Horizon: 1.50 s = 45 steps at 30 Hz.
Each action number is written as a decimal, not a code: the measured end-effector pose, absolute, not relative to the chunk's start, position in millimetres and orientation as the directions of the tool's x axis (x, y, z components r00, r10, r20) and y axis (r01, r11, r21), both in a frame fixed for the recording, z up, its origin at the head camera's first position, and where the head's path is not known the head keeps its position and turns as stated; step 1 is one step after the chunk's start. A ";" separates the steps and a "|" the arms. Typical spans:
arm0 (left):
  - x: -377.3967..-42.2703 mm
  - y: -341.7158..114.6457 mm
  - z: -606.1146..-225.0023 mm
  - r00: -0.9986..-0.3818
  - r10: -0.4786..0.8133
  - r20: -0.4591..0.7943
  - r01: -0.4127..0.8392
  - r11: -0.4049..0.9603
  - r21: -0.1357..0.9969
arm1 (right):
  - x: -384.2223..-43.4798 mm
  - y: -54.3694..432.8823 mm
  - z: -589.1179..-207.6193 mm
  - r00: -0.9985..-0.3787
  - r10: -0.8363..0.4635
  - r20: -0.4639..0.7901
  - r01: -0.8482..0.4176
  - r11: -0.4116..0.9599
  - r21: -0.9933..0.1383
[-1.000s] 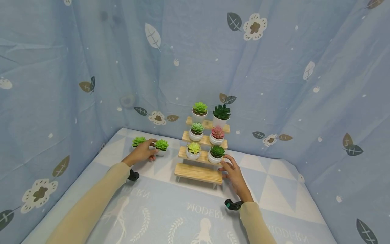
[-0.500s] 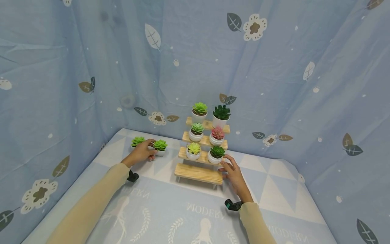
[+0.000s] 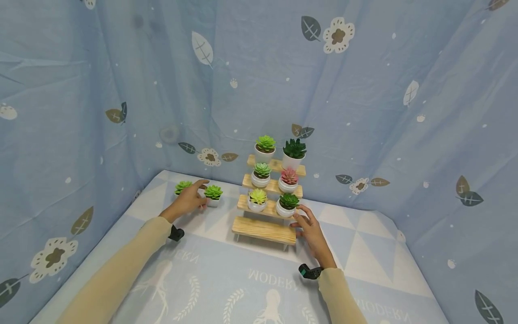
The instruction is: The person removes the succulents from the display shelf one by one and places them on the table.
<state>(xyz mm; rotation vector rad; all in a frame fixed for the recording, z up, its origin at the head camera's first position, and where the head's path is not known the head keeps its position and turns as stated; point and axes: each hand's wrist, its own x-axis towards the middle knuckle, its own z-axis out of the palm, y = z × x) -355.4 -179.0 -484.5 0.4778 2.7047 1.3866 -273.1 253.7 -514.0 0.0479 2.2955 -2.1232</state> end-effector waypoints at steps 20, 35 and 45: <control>-323.6 -128.7 -442.9 -0.873 0.414 0.257 0.439 0.441 0.783 | -272.9 253.6 -515.2 -0.999 0.015 -0.044 0.045 0.076 -0.996; -304.2 -90.1 -441.7 -0.810 0.510 0.287 0.513 0.381 0.769 | -272.5 254.4 -514.9 -0.999 0.017 -0.042 0.043 0.078 -0.996; -306.2 -72.5 -448.1 -0.835 0.475 0.280 0.477 0.369 0.798 | -271.9 253.7 -508.6 -0.998 0.002 -0.069 0.069 0.077 -0.995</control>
